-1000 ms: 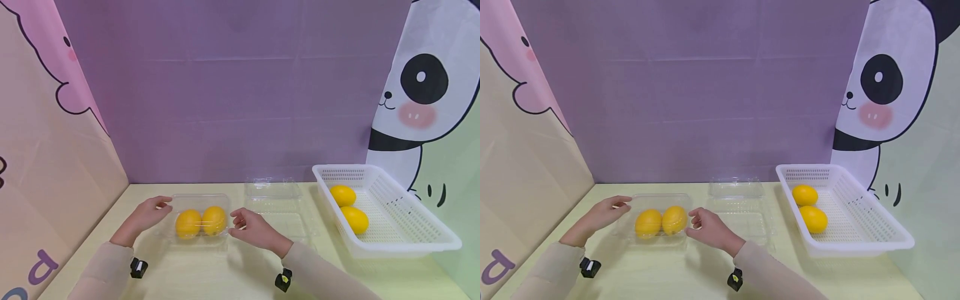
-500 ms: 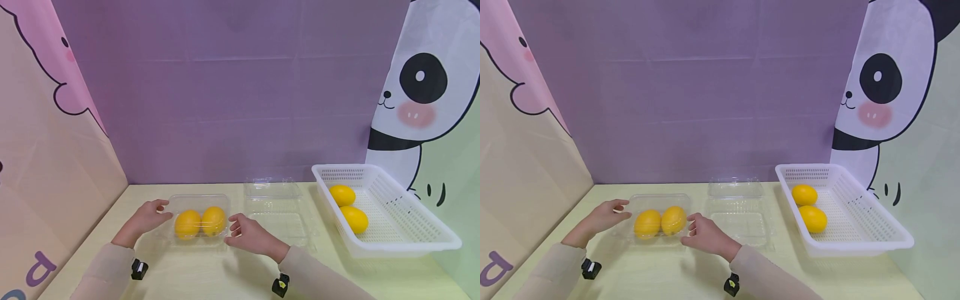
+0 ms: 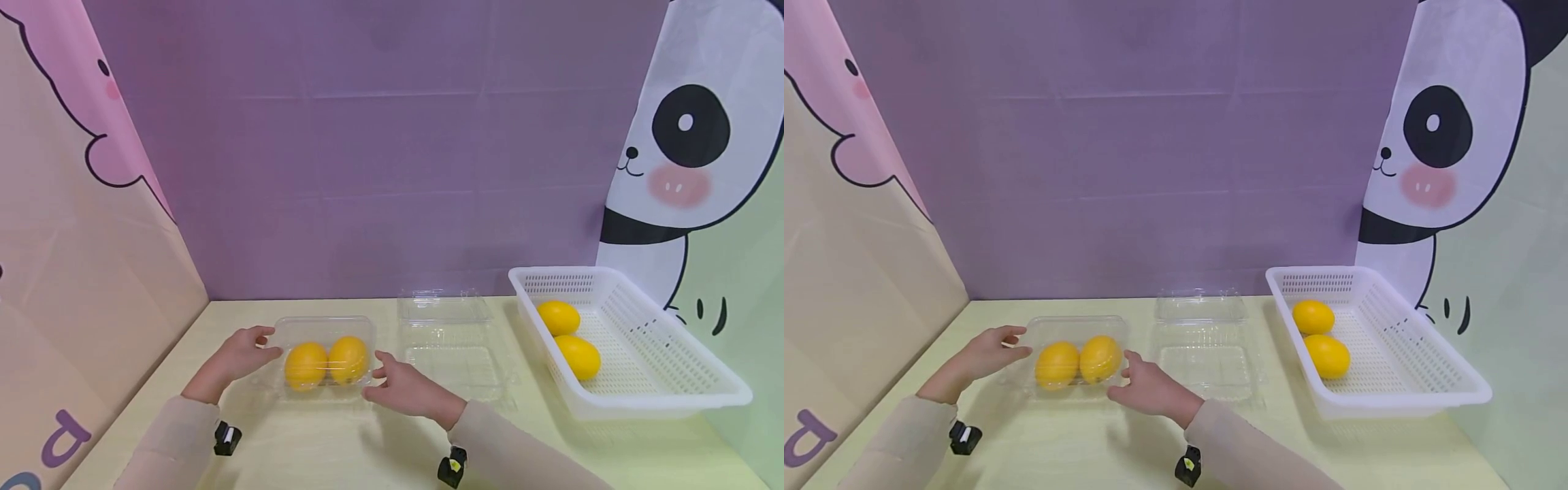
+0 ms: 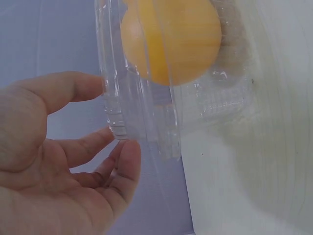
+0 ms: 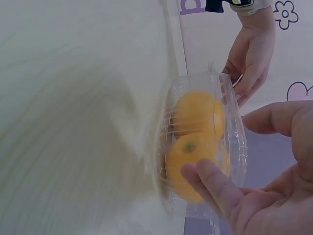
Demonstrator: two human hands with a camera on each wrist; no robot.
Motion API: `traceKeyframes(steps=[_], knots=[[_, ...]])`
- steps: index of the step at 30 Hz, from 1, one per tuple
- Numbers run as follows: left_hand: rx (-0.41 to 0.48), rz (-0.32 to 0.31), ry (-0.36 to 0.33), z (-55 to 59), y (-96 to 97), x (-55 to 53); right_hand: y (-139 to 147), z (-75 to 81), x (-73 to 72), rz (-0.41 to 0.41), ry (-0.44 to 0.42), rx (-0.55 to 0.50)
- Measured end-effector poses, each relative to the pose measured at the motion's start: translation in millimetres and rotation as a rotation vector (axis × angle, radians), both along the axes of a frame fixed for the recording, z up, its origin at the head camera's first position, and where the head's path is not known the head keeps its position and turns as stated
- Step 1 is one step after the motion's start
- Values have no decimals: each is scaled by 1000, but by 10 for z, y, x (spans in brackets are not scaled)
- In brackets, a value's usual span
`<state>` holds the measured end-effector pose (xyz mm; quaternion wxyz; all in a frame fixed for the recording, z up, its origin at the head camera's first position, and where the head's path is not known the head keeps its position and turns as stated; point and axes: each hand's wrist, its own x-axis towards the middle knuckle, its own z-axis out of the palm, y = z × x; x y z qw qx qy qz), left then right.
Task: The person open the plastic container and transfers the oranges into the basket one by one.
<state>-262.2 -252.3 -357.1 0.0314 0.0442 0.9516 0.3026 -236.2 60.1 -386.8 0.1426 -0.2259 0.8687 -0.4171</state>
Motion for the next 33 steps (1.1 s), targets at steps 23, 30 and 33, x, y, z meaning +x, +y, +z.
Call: traceKeyframes(steps=[23,30,33], knots=[[29,-10,-30,17,-19,12,-282,-367,75,-213,-177,-420],[24,1,-44,33,-14,19,-338,-433,74,-256,-153,-463],[25,4,-49,40,-8,23,-353,-446,77,-272,-138,-472]])
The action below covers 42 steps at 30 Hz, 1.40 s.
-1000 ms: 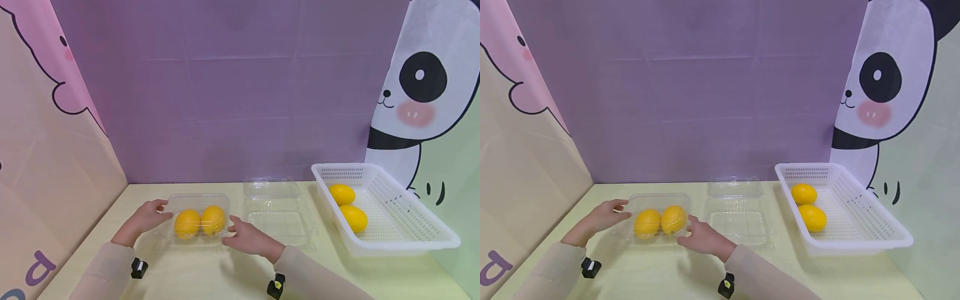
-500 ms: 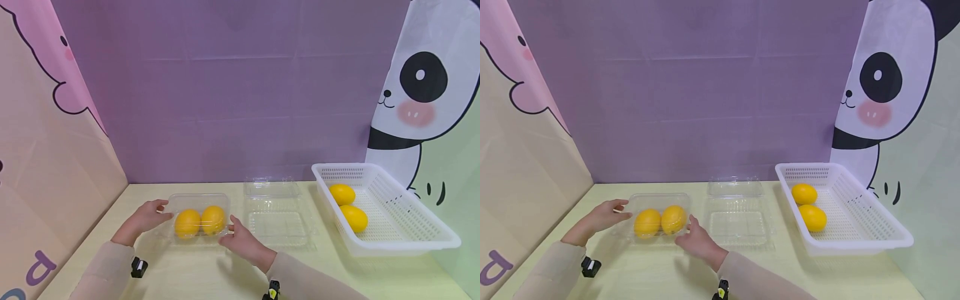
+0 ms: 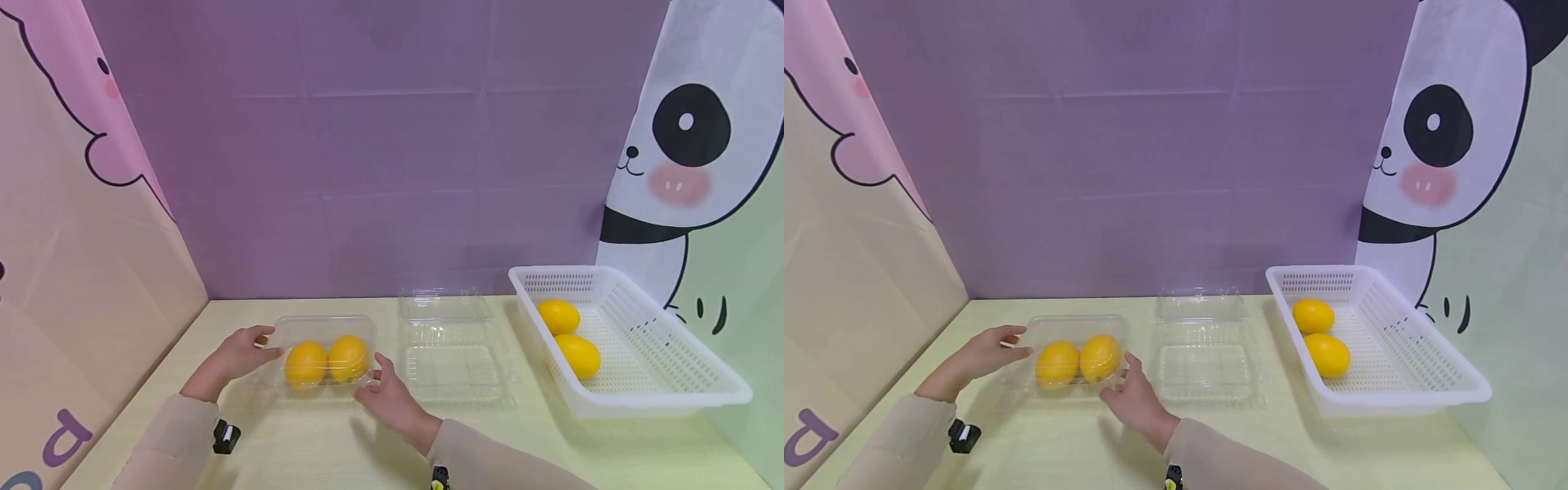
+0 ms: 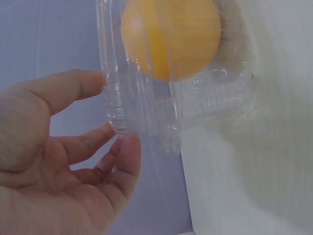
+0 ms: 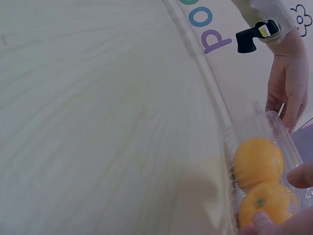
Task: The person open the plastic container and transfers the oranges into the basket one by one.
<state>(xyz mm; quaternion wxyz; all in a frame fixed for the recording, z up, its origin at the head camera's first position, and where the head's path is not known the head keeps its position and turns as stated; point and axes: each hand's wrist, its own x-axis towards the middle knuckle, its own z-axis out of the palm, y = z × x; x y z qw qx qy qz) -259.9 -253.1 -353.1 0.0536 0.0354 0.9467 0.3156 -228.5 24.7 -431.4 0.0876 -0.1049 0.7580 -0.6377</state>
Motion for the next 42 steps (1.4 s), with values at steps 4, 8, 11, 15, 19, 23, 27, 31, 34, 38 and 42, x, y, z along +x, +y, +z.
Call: traceKeyframes(steps=[4,8,11,15,19,23,27,31,34,38,42], knots=[[1,-3,1,6,8,5,-35,-9,-1,-36,8,-11],[10,-3,-1,10,20,14,-95,-9,-1,-89,22,-29],[19,1,-6,13,30,24,-129,-13,-1,-123,23,-45],[19,-4,0,13,26,30,-140,-10,4,-144,11,-55],[21,-9,6,3,11,24,-134,-21,2,-146,13,-78],[30,-8,8,-9,4,15,-121,-44,-1,-134,37,-92],[36,-10,9,-20,7,17,-104,-52,14,-110,51,-89],[41,-7,-3,-25,10,12,-98,-50,16,-71,17,-86],[46,-8,-11,-26,1,2,-98,-46,3,-50,-15,-94],[56,-13,-21,-22,-25,-9,-88,-25,-17,-33,-38,-88],[60,-12,-37,-20,-51,-13,-67,30,-36,-21,-79,-66]])
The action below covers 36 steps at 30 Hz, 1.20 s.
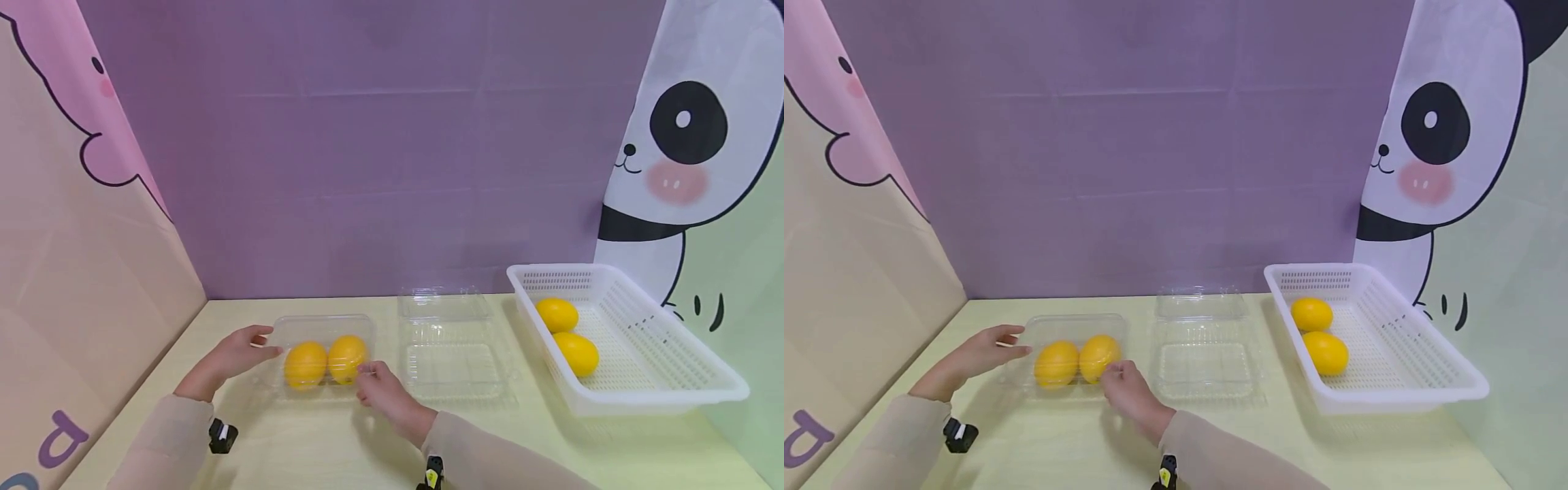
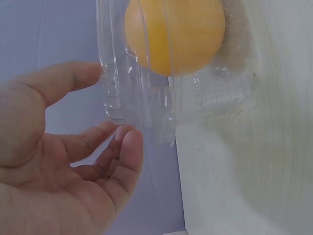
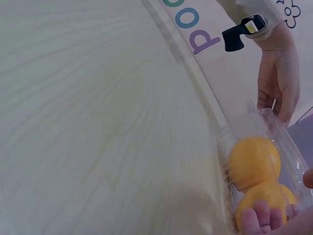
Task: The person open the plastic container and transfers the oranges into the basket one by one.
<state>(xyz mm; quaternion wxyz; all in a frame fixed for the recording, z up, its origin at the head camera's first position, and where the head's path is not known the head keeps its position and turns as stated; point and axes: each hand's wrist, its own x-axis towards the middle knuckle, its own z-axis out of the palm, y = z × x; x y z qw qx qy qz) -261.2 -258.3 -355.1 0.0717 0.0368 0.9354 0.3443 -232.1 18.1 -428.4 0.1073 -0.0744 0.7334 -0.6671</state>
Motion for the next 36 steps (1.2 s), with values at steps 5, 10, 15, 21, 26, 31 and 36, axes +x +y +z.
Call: traceKeyframes(steps=[5,10,15,21,26,31,36], knots=[[12,10,-39,-9,-35,11,14,47,-21,2,-45,4],[27,-11,-59,-16,-82,25,12,38,-35,6,-54,-21],[42,-35,-69,-25,-160,40,15,41,-39,15,-53,-23],[55,-62,-100,-35,-241,69,17,45,-38,24,-60,-48],[54,-87,-111,-30,-284,133,21,52,-27,35,-62,-58],[32,-90,-111,-66,-305,175,25,59,-22,37,-71,-57],[18,-55,-129,-82,-275,167,32,67,-34,40,-74,-63]])
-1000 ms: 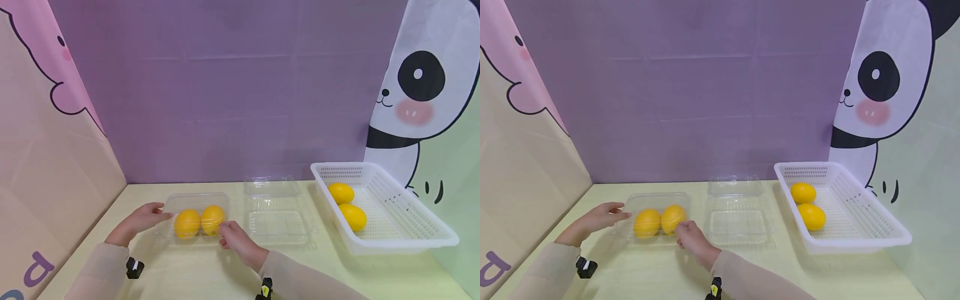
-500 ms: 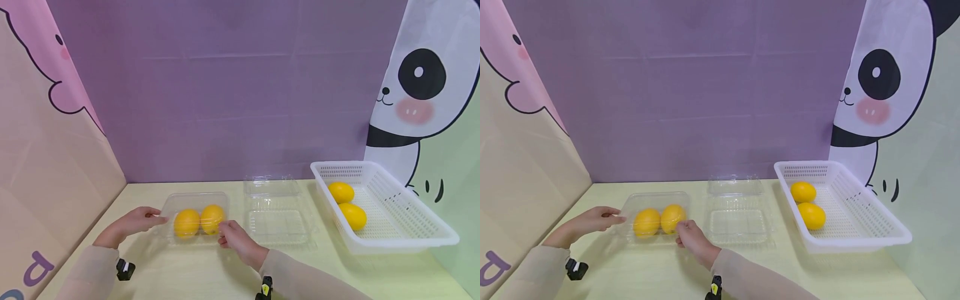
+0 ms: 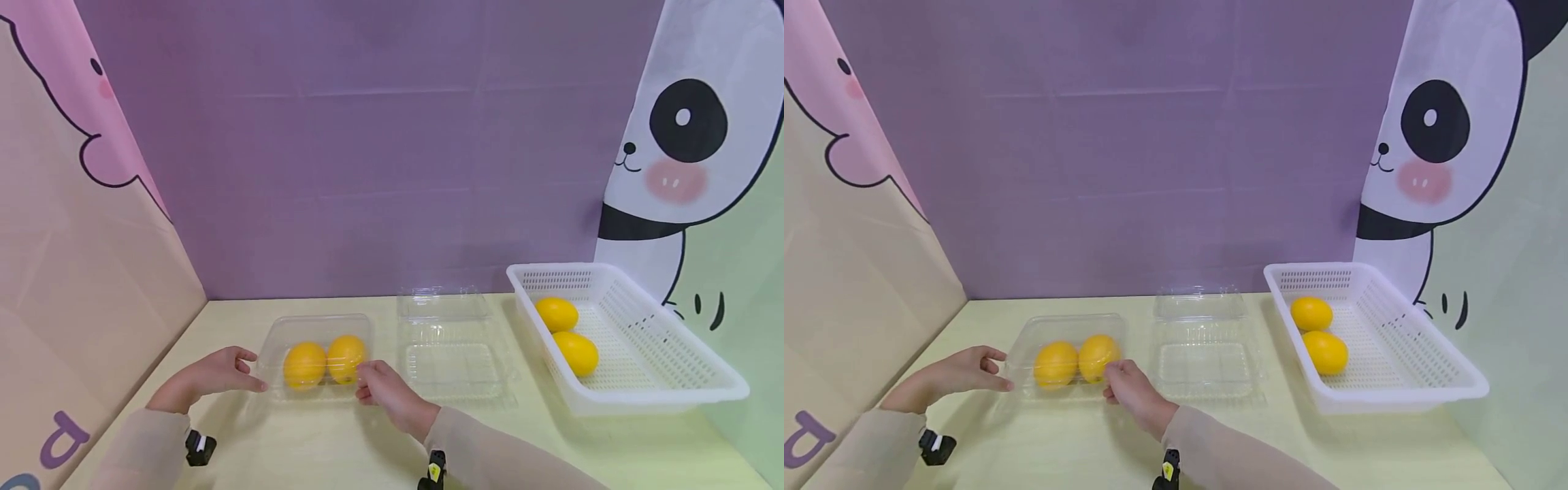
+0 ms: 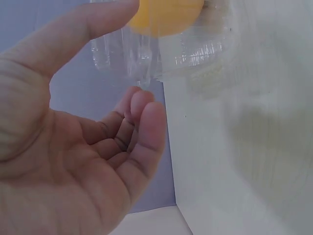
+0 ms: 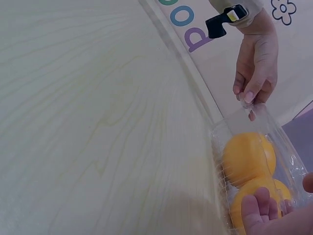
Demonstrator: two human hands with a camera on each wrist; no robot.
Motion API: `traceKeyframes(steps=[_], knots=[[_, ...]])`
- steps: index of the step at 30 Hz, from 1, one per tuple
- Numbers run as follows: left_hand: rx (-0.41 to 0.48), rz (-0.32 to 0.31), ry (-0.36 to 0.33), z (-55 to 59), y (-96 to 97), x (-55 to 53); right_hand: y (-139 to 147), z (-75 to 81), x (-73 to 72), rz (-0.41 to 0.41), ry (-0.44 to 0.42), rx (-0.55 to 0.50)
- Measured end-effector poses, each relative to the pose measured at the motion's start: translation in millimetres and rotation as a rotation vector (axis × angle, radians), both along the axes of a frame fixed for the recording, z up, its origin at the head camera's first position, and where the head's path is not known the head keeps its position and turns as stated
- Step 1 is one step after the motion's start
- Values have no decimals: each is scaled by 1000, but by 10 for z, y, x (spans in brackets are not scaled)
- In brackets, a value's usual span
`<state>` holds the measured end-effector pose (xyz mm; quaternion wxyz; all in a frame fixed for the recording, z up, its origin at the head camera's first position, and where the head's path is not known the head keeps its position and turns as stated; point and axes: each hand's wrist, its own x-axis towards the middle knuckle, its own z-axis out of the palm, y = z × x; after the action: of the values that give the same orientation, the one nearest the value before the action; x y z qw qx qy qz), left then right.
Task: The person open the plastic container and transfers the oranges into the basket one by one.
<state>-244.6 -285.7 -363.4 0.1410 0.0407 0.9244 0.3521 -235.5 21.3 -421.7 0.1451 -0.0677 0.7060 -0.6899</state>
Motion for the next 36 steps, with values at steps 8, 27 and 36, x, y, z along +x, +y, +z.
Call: traceKeyframes(steps=[8,27,36], knots=[[-4,29,-33,-24,36,-16,-6,11,6,-2,0,-8],[36,72,-54,-118,85,5,-4,-13,16,-3,13,-25],[130,75,-69,-142,67,31,10,-34,5,-1,25,-10]])
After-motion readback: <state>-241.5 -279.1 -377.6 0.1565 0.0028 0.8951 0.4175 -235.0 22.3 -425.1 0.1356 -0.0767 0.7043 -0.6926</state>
